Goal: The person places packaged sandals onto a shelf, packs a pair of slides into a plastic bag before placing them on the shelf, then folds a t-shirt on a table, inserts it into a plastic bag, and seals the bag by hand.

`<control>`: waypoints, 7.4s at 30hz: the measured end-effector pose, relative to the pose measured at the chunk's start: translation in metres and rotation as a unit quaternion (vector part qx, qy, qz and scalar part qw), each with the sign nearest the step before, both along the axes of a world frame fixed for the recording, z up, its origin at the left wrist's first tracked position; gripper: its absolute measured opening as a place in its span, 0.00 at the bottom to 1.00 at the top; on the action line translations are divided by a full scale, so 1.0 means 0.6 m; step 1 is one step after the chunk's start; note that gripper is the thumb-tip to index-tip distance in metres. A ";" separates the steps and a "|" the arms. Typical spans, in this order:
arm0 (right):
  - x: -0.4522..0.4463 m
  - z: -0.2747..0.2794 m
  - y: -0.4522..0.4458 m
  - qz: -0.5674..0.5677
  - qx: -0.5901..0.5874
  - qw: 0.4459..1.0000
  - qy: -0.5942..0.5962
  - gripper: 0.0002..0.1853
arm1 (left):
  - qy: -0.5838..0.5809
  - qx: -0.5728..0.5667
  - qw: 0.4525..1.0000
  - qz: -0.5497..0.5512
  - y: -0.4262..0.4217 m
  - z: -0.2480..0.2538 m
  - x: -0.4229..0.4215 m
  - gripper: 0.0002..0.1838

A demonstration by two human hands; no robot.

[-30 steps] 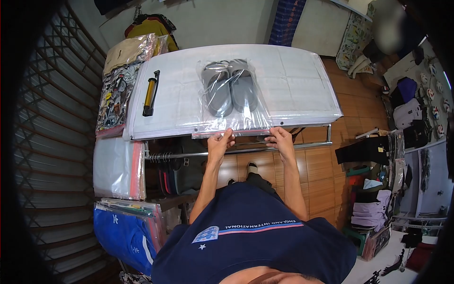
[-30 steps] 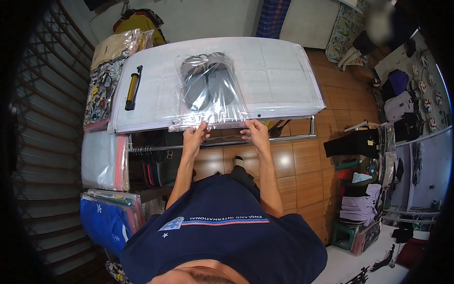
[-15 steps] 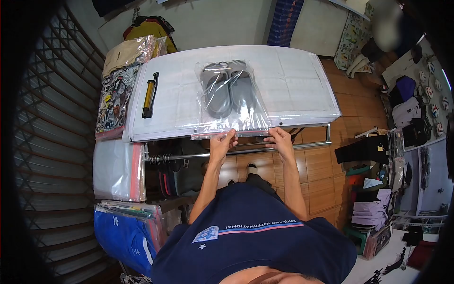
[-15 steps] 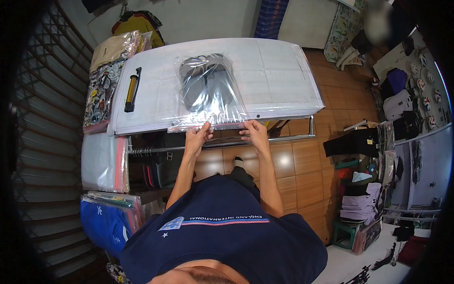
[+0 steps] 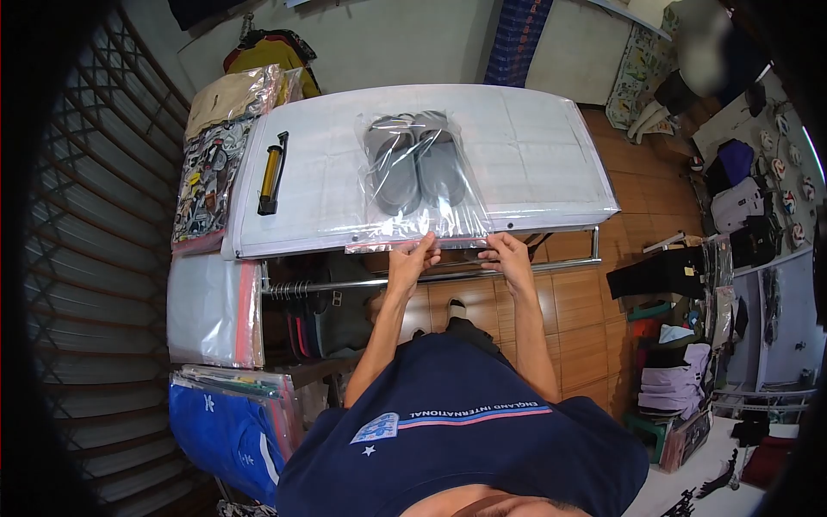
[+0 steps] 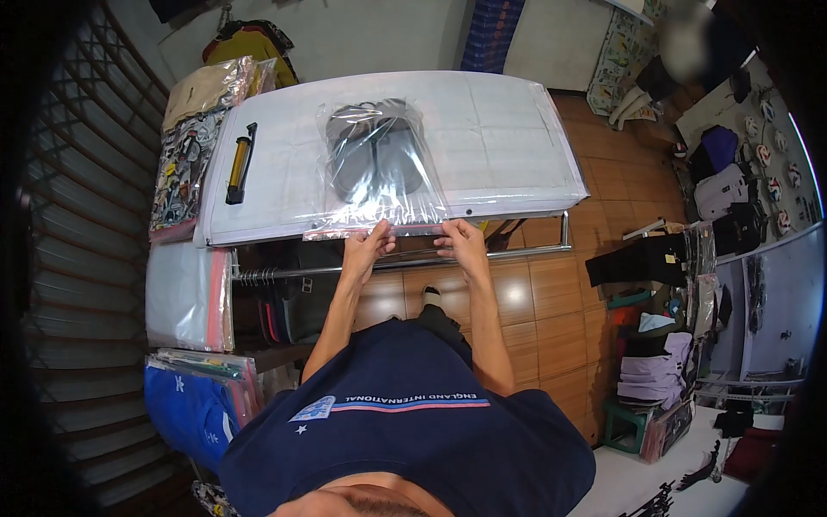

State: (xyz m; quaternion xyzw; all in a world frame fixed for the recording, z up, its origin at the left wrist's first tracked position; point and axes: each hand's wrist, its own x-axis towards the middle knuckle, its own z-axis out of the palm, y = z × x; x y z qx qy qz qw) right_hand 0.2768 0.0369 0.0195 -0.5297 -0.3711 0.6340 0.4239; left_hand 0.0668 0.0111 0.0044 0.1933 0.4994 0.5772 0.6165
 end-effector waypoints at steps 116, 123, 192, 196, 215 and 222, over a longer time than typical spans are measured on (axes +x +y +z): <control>1.281 -0.113 0.055 -0.464 -0.090 0.881 -0.034 0.24 | 0.221 0.163 0.705 -0.654 0.470 -0.062 1.322 0.29; 1.433 -0.095 0.296 -0.381 -0.043 0.918 -0.099 0.24 | 0.226 0.142 0.758 -0.596 0.653 -0.045 1.425 0.28; 2.688 -0.032 0.650 -0.748 -0.166 0.630 -0.124 0.19 | 0.152 0.250 0.399 -0.869 1.171 -0.015 3.106 0.18; 2.741 -0.027 0.609 -0.778 -0.155 0.603 -0.079 0.20 | 0.122 0.239 0.346 -0.899 1.124 -0.044 3.213 0.20; 3.003 -0.009 0.472 -0.914 -0.078 0.396 -0.025 0.21 | 0.021 0.402 0.228 -0.887 0.865 -0.028 3.663 0.28; 3.136 -0.007 0.355 -0.929 -0.054 0.366 0.005 0.21 | 0.042 0.483 0.264 -0.834 0.714 0.023 3.798 0.29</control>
